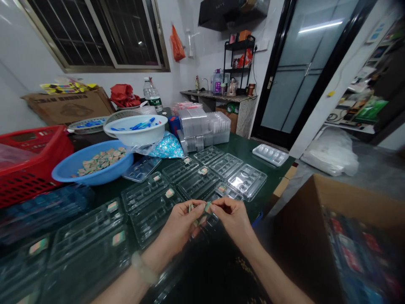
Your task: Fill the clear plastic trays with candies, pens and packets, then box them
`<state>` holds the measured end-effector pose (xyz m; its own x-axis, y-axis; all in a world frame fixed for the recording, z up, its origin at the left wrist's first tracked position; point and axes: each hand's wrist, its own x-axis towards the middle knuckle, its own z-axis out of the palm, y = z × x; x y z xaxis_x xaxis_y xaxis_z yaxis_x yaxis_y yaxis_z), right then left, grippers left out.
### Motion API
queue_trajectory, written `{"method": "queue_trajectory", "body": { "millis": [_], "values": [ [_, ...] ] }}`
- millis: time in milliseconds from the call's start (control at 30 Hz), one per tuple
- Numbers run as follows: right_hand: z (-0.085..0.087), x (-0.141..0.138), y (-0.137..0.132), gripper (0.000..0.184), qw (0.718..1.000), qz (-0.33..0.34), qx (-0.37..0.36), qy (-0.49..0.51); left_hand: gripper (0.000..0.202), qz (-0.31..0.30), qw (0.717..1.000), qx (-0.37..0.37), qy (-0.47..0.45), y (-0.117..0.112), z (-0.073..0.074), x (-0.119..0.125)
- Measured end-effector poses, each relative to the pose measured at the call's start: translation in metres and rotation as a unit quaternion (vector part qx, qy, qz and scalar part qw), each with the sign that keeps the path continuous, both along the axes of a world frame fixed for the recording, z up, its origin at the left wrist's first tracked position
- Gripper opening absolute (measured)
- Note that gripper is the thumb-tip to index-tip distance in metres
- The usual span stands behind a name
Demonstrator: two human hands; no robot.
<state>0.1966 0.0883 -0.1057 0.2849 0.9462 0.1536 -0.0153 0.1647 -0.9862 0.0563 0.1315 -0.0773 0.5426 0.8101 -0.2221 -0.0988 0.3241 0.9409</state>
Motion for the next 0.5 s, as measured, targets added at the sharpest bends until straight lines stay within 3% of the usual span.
{"method": "queue_trajectory", "body": {
  "millis": [200,400,500],
  "values": [
    [0.001,-0.009,-0.003,0.009,0.998,-0.048,0.016,-0.027,0.02,0.04,0.998,-0.048,-0.003,0.003,-0.004,0.004],
    [-0.004,-0.022,-0.003,0.016,0.989,-0.087,-0.026,0.114,0.019,0.074,0.995,-0.057,-0.026,-0.006,-0.004,0.007],
    [-0.004,-0.024,-0.004,0.018,0.984,-0.075,-0.035,0.156,0.018,0.073,0.996,-0.049,-0.031,-0.007,-0.006,0.007]
  ]
}}
